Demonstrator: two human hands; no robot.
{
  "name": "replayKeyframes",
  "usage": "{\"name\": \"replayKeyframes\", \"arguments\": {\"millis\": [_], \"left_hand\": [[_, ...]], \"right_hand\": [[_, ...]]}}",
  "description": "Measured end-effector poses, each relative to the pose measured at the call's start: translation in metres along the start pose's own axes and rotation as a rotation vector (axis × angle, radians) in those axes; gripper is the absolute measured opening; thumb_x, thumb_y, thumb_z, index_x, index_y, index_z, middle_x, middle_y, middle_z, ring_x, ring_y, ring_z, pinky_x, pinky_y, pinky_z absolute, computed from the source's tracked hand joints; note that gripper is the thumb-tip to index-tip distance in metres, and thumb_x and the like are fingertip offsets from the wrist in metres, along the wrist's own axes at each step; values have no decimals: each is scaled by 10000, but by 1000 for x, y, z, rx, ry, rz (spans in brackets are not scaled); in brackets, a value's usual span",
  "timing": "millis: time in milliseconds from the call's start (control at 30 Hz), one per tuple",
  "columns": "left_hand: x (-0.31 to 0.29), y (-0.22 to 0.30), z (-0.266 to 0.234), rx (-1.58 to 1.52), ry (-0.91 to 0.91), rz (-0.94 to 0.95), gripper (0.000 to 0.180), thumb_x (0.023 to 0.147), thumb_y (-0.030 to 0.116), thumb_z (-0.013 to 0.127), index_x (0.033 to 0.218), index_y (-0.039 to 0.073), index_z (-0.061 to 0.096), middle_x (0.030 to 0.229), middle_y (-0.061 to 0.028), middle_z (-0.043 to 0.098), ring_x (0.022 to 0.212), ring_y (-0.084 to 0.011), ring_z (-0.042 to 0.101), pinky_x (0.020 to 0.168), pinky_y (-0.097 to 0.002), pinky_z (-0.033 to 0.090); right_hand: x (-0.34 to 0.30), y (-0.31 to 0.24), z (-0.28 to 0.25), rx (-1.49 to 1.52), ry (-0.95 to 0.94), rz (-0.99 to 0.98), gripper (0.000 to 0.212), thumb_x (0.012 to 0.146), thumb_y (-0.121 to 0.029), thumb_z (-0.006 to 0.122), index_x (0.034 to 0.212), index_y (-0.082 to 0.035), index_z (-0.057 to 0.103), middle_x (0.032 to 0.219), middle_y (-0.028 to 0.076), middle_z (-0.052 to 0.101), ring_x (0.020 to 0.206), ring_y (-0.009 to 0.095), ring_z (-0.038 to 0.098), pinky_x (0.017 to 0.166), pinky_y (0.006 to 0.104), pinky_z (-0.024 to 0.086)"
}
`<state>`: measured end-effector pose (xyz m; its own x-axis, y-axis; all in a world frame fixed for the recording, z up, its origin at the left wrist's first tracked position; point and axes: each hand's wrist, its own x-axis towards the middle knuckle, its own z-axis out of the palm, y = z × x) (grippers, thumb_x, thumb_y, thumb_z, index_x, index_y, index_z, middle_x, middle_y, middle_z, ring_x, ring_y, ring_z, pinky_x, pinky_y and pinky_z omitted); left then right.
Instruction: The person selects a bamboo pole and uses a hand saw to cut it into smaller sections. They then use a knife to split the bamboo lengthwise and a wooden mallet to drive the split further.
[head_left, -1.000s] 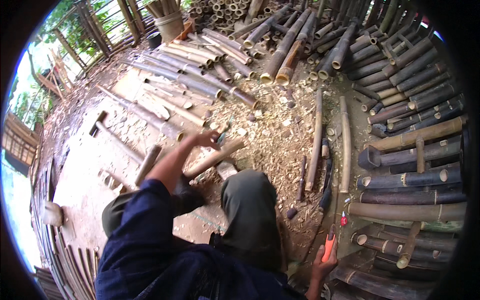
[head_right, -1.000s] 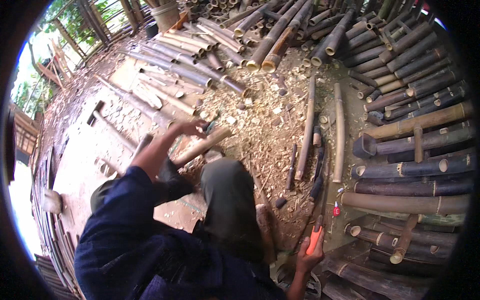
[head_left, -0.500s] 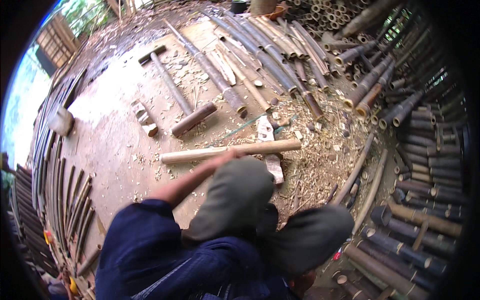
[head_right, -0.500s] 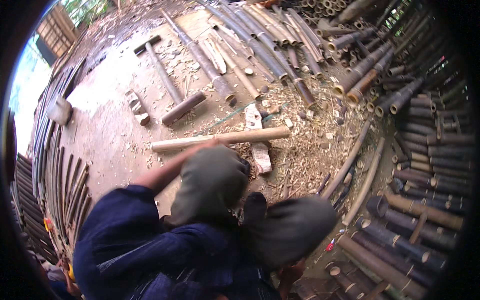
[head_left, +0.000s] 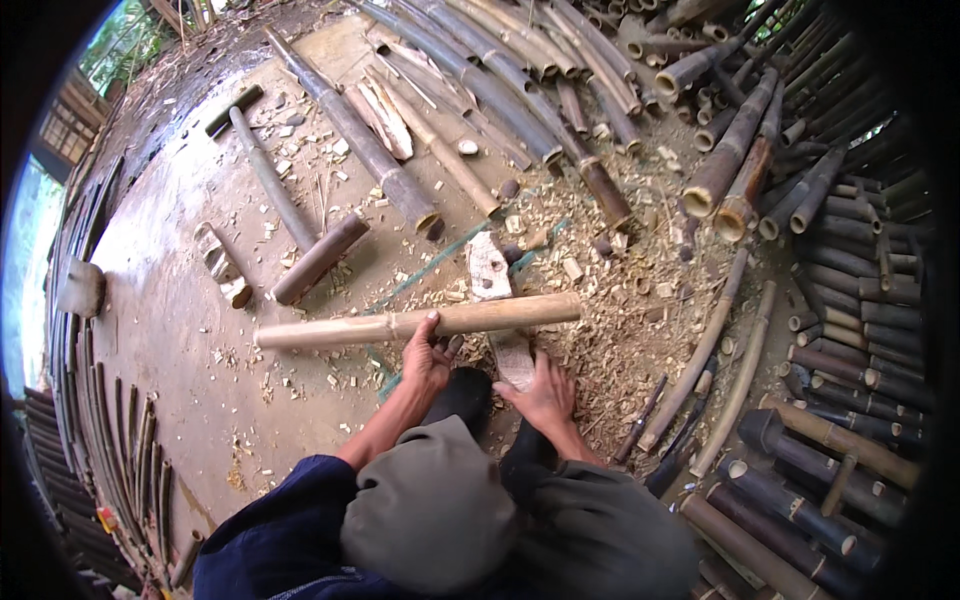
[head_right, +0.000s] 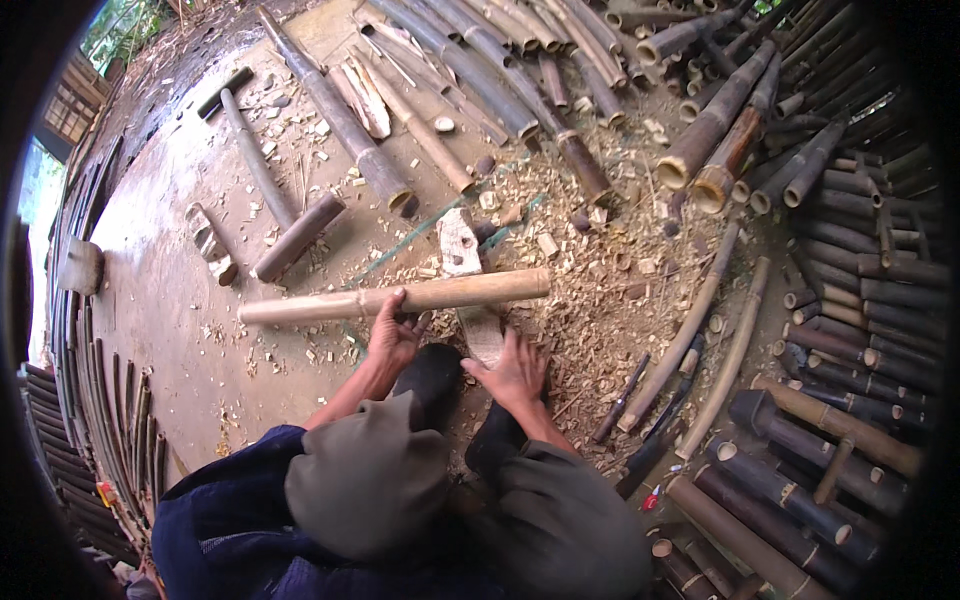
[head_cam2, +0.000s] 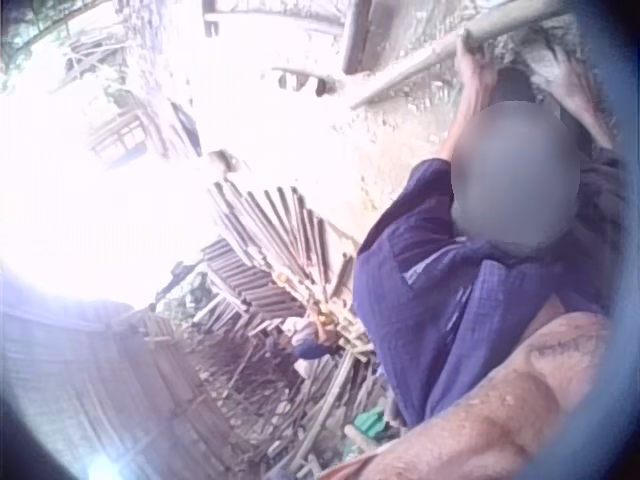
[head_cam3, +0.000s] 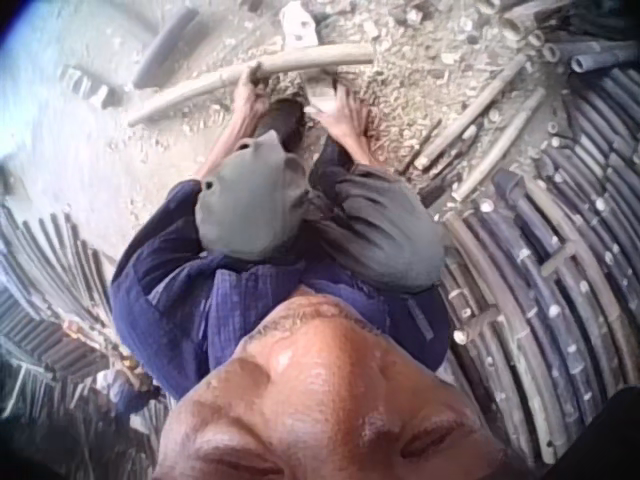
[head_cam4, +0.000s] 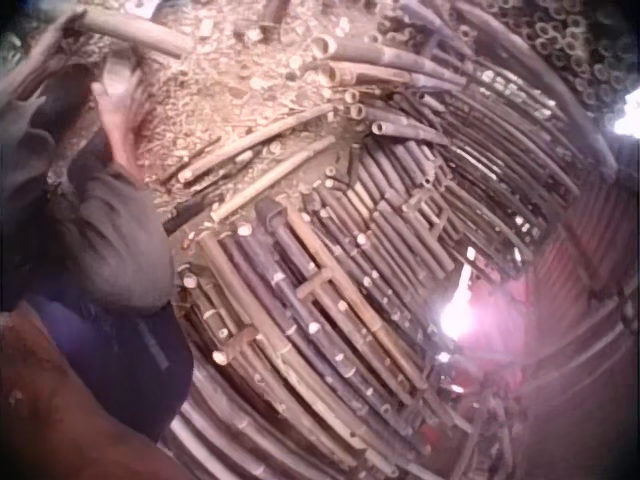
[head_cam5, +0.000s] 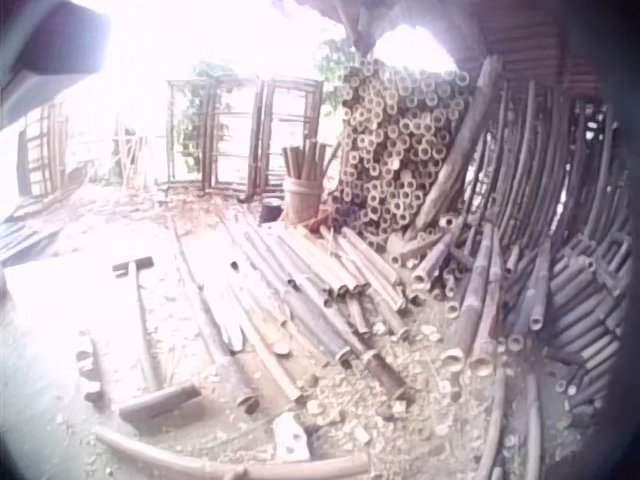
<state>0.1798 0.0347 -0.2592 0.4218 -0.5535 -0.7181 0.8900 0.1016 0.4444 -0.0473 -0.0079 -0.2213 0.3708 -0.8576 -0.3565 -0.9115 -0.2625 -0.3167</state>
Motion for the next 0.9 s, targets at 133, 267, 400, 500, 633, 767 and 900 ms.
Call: {"name": "replayKeyframes", "arguments": {"millis": [133, 267, 400, 500, 633, 767, 900], "left_hand": [[-49, 55, 26, 241, -124, 129, 618, 853, 280, 812, 1312, 6, 504, 1183, -142, 601, 1105, -279, 635, 870, -469, 636], [-56, 140, 62, 668, -373, 187, 543, 849, 285, 778, 1222, -49, 567, 1075, -172, 680, 922, -271, 705, 815, -447, 648], [-33, 120, 82, 1053, -467, 80, 522, 814, 292, 804, 1129, -88, 635, 1017, -176, 713, 889, -281, 740, 686, -425, 632], [-14, 50, 75, 1248, -590, -121, 468, 800, 243, 790, 1132, -64, 669, 994, -148, 726, 871, -249, 732, 722, -391, 623], [32, -14, 27, 1441, -660, -81, 462, 774, 292, 872, 1015, -74, 724, 899, -136, 749, 789, -234, 741, 635, -392, 626], [14, -36, 61, 1572, -630, -142, 440, 786, 291, 890, 986, -71, 742, 875, -129, 760, 745, -244, 752, 628, -388, 630], [29, -26, 56, 1441, -702, -184, 379, 788, 239, 891, 983, -53, 748, 881, -139, 765, 740, -237, 757, 619, -368, 621]], "right_hand": [[21, 27, 43, 214, -101, -45, 1065, 761, -424, 868, 1571, 20, 336, 1427, 274, 555, 1302, 449, 529, 1157, 582, 349], [72, 56, -24, 144, -82, -42, 974, 744, -149, 844, 1601, -90, 385, 1476, 167, 549, 1361, 392, 471, 1158, 583, 343], [125, 75, -70, 46, -70, -140, 914, 767, 57, 733, 1602, -146, 425, 1512, 105, 528, 1313, 310, 431, 1142, 554, 314], [143, 75, -82, -82, -68, -243, 922, 735, 61, 734, 1581, -200, 478, 1516, 92, 500, 1321, 311, 430, 1163, 528, 299], [109, 47, -75, -80, 265, -243, 851, 812, -54, 771, 1583, -227, 455, 1507, 125, 479, 1381, 373, 416, 1170, 582, 299], [5, 76, -48, 314, 479, 174, 515, 951, -260, 672, 1414, -65, 559, 1211, 244, 648, 1160, 442, 614, 969, 520, 500], [-88, 120, 16, 150, 468, 644, 415, 921, -352, 704, 1231, -83, 645, 1126, 188, 700, 1073, 431, 660, 900, 541, 508]]}}
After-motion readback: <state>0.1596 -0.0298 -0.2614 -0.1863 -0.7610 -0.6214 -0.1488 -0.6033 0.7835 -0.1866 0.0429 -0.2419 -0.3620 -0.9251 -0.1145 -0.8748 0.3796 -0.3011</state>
